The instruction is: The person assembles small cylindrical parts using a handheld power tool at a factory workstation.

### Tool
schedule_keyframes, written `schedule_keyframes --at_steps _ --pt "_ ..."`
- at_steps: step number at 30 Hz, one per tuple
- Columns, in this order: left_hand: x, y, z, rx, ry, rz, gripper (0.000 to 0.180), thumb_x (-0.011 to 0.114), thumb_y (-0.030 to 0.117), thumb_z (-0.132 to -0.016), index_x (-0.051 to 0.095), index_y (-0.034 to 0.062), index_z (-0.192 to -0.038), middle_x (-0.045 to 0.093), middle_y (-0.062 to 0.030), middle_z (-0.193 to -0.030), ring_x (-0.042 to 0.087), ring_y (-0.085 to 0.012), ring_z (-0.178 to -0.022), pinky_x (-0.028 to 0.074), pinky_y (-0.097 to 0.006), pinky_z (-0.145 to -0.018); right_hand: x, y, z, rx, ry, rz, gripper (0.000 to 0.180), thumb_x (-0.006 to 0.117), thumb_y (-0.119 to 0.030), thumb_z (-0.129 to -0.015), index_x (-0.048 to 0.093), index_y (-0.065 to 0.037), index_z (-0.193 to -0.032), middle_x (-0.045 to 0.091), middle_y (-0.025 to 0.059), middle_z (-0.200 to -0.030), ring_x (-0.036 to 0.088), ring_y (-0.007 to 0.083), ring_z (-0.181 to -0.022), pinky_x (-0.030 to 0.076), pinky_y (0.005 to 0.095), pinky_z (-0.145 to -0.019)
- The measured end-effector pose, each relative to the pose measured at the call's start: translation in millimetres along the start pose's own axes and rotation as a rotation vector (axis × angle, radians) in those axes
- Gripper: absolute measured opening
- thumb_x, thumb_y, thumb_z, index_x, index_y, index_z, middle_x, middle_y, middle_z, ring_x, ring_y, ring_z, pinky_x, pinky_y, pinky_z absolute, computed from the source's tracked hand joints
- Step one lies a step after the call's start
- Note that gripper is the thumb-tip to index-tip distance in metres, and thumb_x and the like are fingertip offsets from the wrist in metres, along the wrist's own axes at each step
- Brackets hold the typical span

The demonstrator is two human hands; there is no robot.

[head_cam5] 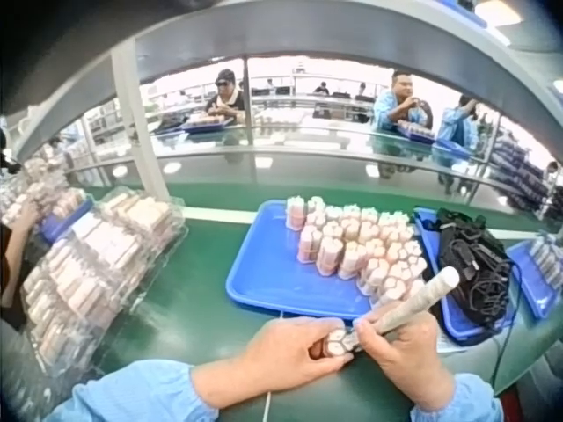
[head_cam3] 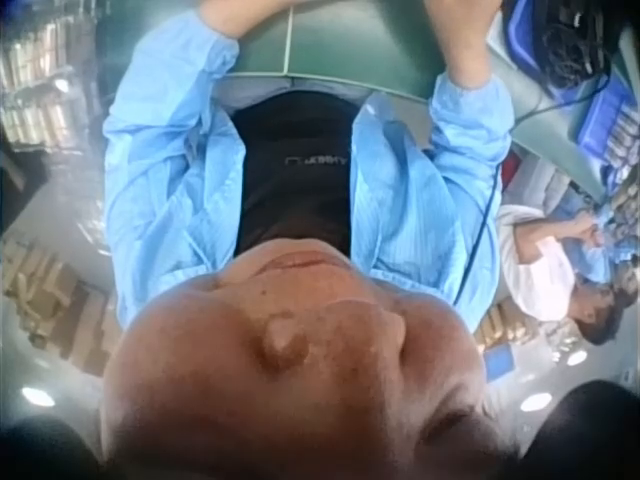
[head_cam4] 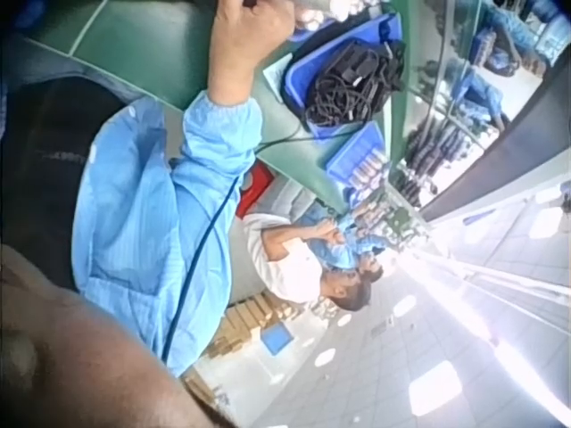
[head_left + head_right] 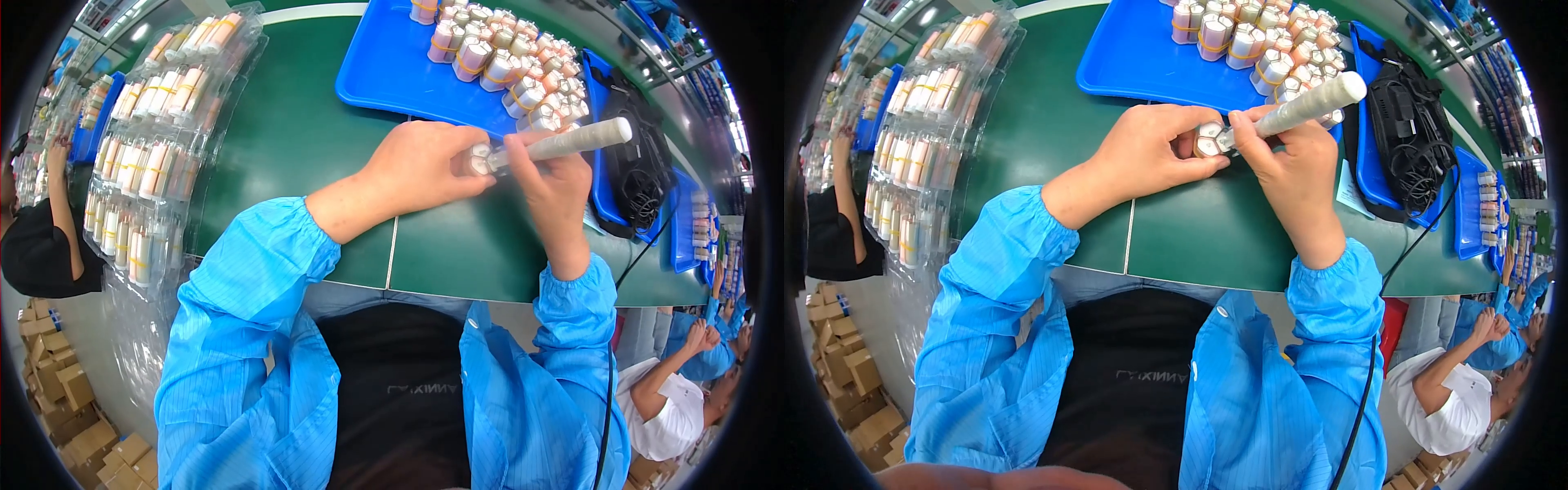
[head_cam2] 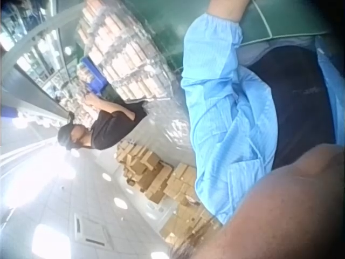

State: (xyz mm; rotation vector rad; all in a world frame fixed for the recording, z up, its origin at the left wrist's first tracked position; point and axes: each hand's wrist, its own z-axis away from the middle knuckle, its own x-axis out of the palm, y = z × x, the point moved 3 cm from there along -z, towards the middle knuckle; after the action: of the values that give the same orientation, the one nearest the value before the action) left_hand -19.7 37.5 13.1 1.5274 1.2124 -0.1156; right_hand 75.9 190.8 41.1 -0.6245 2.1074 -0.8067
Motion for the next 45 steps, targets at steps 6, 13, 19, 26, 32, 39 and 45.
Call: schedule_keyframes --at_steps 6,13,19,26,32,39,45 --pt "2 -3 3 -0.013 -0.008 0.005 0.036 0.077 0.034 -0.079 0.069 0.0128 -0.108 0.069 -0.0098 -0.086 0.068 -0.0306 -0.080 0.055 -0.040 -0.069 -6 13 1 -0.019 0.110 -0.153 0.014 0.077 -0.012 -0.088 0.073 0.001 -0.086 0.070 0.0045 -0.076 0.063 0.0098 -0.070 0.049 0.0255 -0.062" --pt "-9 2 2 0.243 0.262 -0.036 0.044 0.089 0.022 -0.071 0.069 0.0077 -0.107 0.061 -0.0053 -0.083 0.061 -0.0184 -0.069 0.050 -0.031 -0.059 -14 19 -6 0.076 0.102 -0.328 0.011 0.071 -0.007 -0.092 0.071 0.001 -0.099 0.069 0.0052 -0.087 0.064 0.0115 -0.078 0.049 0.0251 -0.069" --pt "-10 2 4 0.231 0.301 -0.029 0.046 0.088 0.027 -0.068 0.065 0.0093 -0.104 0.058 -0.0078 -0.088 0.061 -0.0284 -0.078 0.052 -0.039 -0.065 -1 8 -3 -0.320 -0.016 0.040 0.017 0.077 -0.005 -0.084 0.071 0.002 -0.099 0.070 0.0118 -0.091 0.067 0.0205 -0.080 0.052 0.0310 -0.071" --pt "-10 2 2 0.282 0.350 -0.007 0.046 0.092 0.025 -0.066 0.066 0.0063 -0.099 0.059 -0.0052 -0.079 0.056 -0.0180 -0.066 0.047 -0.030 -0.057 -6 7 -4 -0.268 0.025 -0.040 0.015 0.073 -0.001 -0.085 0.070 0.001 -0.099 0.069 0.0131 -0.091 0.066 0.0233 -0.079 0.052 0.0324 -0.072" --pt "-12 1 3 0.277 0.345 0.015 0.047 0.094 0.029 -0.065 0.065 0.0057 -0.094 0.057 -0.0051 -0.077 0.054 -0.0181 -0.065 0.046 -0.031 -0.056 -6 -2 -3 -0.347 -0.006 0.021 0.012 0.066 0.001 -0.087 0.067 -0.001 -0.099 0.067 0.0102 -0.090 0.064 0.0249 -0.079 0.049 0.0328 -0.072" --pt "-12 -1 3 0.220 0.314 -0.031 0.048 0.090 0.035 -0.067 0.061 0.0054 -0.091 0.058 -0.0085 -0.080 0.060 -0.0281 -0.072 0.050 -0.037 -0.060 -6 11 4 -0.133 -0.013 -0.089 0.016 0.067 0.003 -0.083 0.069 -0.002 -0.098 0.066 0.0094 -0.085 0.063 0.0209 -0.075 0.049 0.0308 -0.067" --pt "-10 -1 3 0.233 0.372 -0.080 0.045 0.089 0.027 -0.065 0.061 0.0069 -0.094 0.057 -0.0081 -0.083 0.060 -0.0290 -0.075 0.051 -0.039 -0.063 -1 -7 3 -0.373 -0.011 0.022 0.028 0.068 0.009 -0.078 0.072 -0.005 -0.102 0.058 0.0052 -0.067 0.056 0.0190 -0.057 0.045 0.0309 -0.054"
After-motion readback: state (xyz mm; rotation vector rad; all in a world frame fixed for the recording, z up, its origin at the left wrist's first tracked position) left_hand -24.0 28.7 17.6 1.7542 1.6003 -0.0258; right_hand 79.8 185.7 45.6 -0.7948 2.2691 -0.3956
